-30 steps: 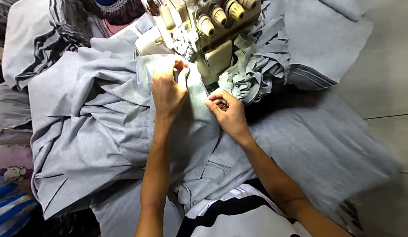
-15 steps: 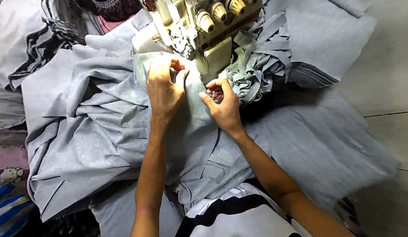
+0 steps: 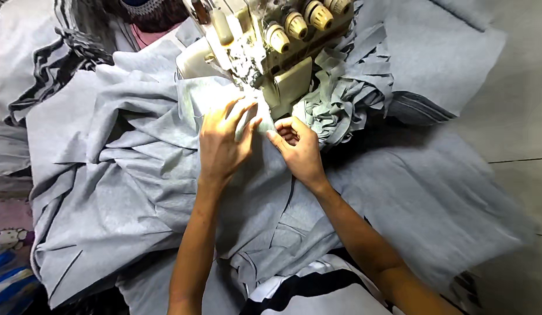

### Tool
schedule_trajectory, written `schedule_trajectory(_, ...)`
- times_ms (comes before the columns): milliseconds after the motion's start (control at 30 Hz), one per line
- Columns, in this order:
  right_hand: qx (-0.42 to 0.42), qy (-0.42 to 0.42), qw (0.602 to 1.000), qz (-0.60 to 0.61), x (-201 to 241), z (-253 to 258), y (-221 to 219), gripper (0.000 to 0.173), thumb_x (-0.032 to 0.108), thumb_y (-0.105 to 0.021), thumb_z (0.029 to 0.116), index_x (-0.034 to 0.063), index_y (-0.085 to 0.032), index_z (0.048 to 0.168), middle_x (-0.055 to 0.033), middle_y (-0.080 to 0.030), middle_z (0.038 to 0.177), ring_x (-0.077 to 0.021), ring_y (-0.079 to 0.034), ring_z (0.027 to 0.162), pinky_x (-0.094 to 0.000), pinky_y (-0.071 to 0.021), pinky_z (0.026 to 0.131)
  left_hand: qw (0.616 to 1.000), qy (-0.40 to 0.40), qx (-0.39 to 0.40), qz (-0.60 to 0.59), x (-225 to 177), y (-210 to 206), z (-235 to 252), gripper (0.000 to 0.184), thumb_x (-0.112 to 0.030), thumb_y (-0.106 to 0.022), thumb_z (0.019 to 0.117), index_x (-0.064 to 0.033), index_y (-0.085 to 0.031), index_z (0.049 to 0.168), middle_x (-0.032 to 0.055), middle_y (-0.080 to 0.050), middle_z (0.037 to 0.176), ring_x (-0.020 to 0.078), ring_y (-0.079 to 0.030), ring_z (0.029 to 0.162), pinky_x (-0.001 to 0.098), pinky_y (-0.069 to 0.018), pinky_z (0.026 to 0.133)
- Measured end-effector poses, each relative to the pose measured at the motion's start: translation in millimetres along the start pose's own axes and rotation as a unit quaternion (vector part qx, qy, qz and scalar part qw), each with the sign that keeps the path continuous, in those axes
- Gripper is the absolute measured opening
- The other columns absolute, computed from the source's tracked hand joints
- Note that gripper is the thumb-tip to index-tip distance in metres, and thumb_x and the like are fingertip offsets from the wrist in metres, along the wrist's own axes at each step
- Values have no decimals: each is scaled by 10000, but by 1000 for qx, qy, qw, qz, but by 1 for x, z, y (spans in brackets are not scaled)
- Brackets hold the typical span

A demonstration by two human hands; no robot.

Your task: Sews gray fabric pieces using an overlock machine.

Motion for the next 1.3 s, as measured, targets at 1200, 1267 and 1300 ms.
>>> schedule_trajectory(1200, 27, 4, 997, 73, 2, 16, 14, 106, 199, -731, 964, 100, -705, 990, 0, -702, 846, -76, -658, 699, -217, -556, 603, 990, 115, -12, 82, -28, -15, -6, 474, -315, -385, 1103, -52, -580, 1445, 164, -564, 1455, 329, -547, 1299, 489, -419, 1080)
schedule_trajectory(1267, 31, 0, 997, 76, 0, 18, 14, 111, 210, -731, 965, 105, -703, 989, 0, -697, 844, -81, -651, 689, -219, -547, 593, 990, 113, -16, 84, -28, -17, -7, 478, -318, -380, 1102, -48, -585, 1439, 170, -558, 1458, 336, -543, 1294, 489, -417, 1075)
schedule_trajectory(1300, 32, -2, 996, 81, 0, 19, 14, 109, 207, -729, 966, 104, -703, 990, -2, -696, 844, -81, -649, 686, -219, -546, 590, 990, 113, -17, 86, -27, -17, -6, 483, -318, -375, 1102, -51, -575, 1451, 168, -550, 1471, 337, -536, 1306, 494, -405, 1086)
Point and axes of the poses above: each hand's wrist, its own z-axis towards the middle knuckle, its own y-axis out of the back of the hand, x = y × z, the point moved 1 cm from there along z, towards the middle knuckle
